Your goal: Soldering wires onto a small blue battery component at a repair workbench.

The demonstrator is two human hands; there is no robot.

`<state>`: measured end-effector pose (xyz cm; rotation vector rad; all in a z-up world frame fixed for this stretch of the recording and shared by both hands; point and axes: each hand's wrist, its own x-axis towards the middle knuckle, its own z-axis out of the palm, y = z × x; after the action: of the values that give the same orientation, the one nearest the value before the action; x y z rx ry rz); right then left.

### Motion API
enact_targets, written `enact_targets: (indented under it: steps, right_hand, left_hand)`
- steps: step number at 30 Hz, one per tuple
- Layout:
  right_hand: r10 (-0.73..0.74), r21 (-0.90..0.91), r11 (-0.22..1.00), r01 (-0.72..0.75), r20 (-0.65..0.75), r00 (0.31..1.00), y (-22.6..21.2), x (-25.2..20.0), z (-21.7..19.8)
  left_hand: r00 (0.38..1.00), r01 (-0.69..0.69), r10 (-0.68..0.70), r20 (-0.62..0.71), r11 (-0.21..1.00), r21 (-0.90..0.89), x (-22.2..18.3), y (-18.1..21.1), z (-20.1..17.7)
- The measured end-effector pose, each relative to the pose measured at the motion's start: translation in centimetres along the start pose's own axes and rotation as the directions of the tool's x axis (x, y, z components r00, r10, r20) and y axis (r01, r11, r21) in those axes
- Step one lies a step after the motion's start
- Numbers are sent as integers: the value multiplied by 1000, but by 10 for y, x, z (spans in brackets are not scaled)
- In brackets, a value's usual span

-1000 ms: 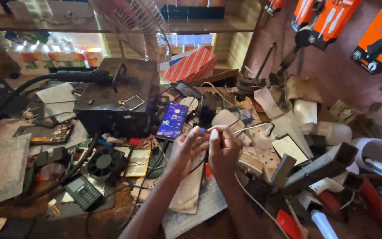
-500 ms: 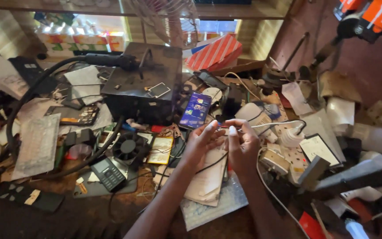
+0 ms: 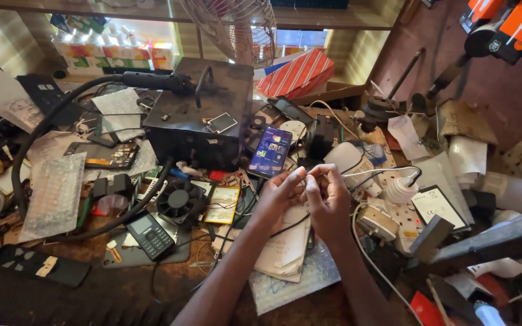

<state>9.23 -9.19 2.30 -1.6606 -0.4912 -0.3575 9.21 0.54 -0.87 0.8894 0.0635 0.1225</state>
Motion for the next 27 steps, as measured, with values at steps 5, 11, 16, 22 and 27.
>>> enact_targets:
  steps: [5, 11, 16, 22, 27]
  right_hand:
    - [-23, 48, 999, 23, -7, 1000, 3, 0, -1]
    - [-39, 36, 999, 37, 60, 997, -7, 0, -3]
    - [-74, 62, 996, 68, 98, 992, -11, 0, -1]
    - [-80, 102, 992, 69, 109, 991, -14, 0, -2]
    - [-88, 93, 993, 78, 114, 990, -12, 0, -4]
  left_hand:
    - [1000, 10, -10, 0, 1000, -4, 2, -7, -1]
    - [1000, -2, 2, 17, 999, -50, -4, -1, 7]
    - [998, 16, -11, 55, 995, -98, -4, -1, 7]
    - [994, 38, -24, 103, 991, -131, -8, 4, 8]
    - [990, 32, -12, 142, 989, -143, -7, 2, 6]
